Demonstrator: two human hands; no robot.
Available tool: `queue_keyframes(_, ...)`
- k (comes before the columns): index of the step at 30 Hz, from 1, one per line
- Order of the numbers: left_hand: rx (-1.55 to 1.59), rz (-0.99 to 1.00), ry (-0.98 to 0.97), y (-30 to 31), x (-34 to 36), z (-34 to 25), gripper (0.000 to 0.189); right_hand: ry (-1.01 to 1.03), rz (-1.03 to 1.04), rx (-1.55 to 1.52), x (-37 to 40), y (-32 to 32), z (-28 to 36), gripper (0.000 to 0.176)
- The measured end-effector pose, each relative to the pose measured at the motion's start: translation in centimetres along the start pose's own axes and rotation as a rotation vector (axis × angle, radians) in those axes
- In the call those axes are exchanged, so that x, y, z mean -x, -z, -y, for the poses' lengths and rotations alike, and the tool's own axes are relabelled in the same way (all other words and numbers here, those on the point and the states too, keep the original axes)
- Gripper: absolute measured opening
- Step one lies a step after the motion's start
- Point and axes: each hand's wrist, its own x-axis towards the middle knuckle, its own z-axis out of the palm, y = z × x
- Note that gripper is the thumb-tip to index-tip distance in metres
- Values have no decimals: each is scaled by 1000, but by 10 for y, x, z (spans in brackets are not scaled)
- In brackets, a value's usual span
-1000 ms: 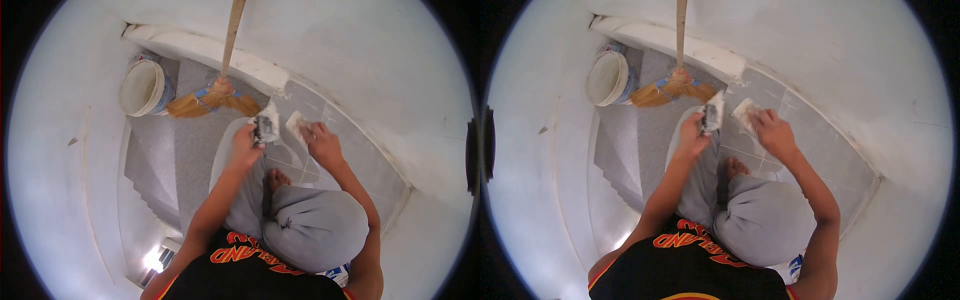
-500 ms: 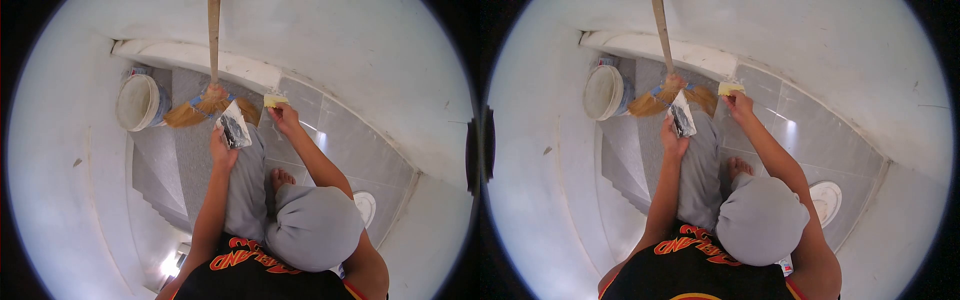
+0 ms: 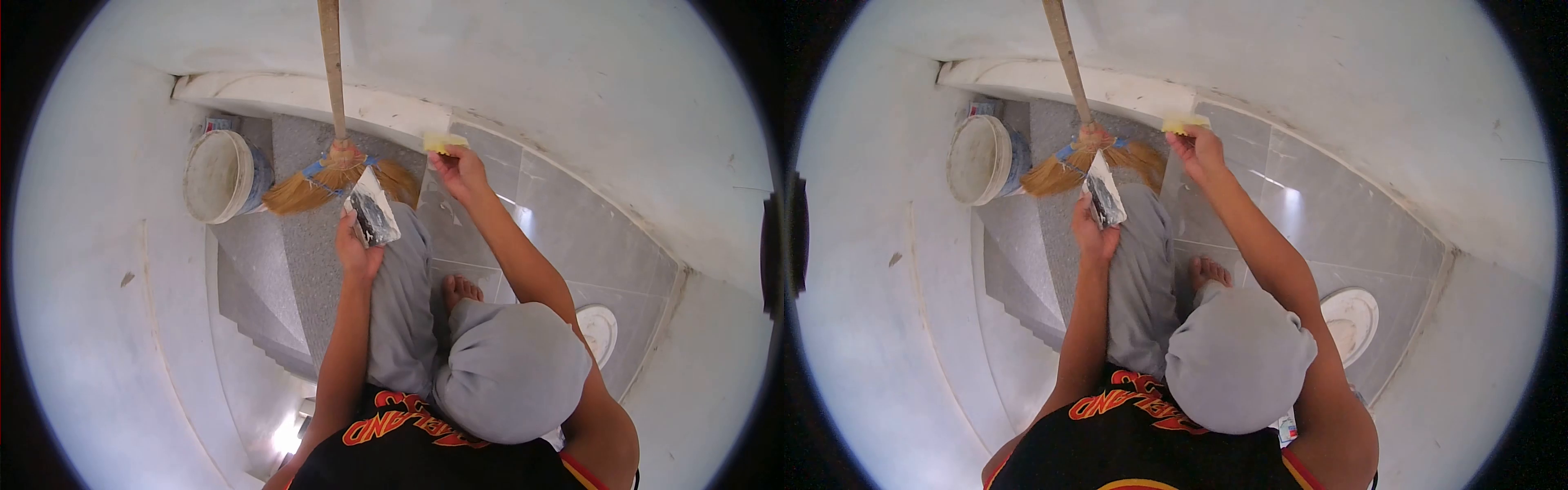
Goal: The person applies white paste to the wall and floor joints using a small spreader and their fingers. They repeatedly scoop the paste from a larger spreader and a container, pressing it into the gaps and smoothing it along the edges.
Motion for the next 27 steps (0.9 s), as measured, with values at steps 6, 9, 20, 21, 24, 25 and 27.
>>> queue_keyframes(6, -51, -54, 56, 2, -1, -3, 30, 353, 78, 704, 82, 17, 45, 21)
queue_keyframes(9, -187, -12, 156, -11, 6, 6, 28, 594, 143, 1271, 129, 33, 60, 20)
queue_keyframes(20, -236, 141, 487, -35, 23, 59, 19, 1099, 78, 2212, 199, 111, 57, 27)
queue_keyframes(21, -243, 143, 436, -36, 18, 52, 19, 1080, -28, 2094, 193, 138, 59, 26)
queue_keyframes(24, -250, 152, 370, -36, 8, 41, 18, 756, -389, 1908, 218, 214, 67, 20)
queue_keyframes(25, -250, 140, 350, -33, 4, 37, 18, 624, -436, 1653, 230, 248, 65, 17)
queue_keyframes(27, -261, 146, 339, -29, 2, 30, 18, 533, -546, 1085, 261, 282, 51, 16)
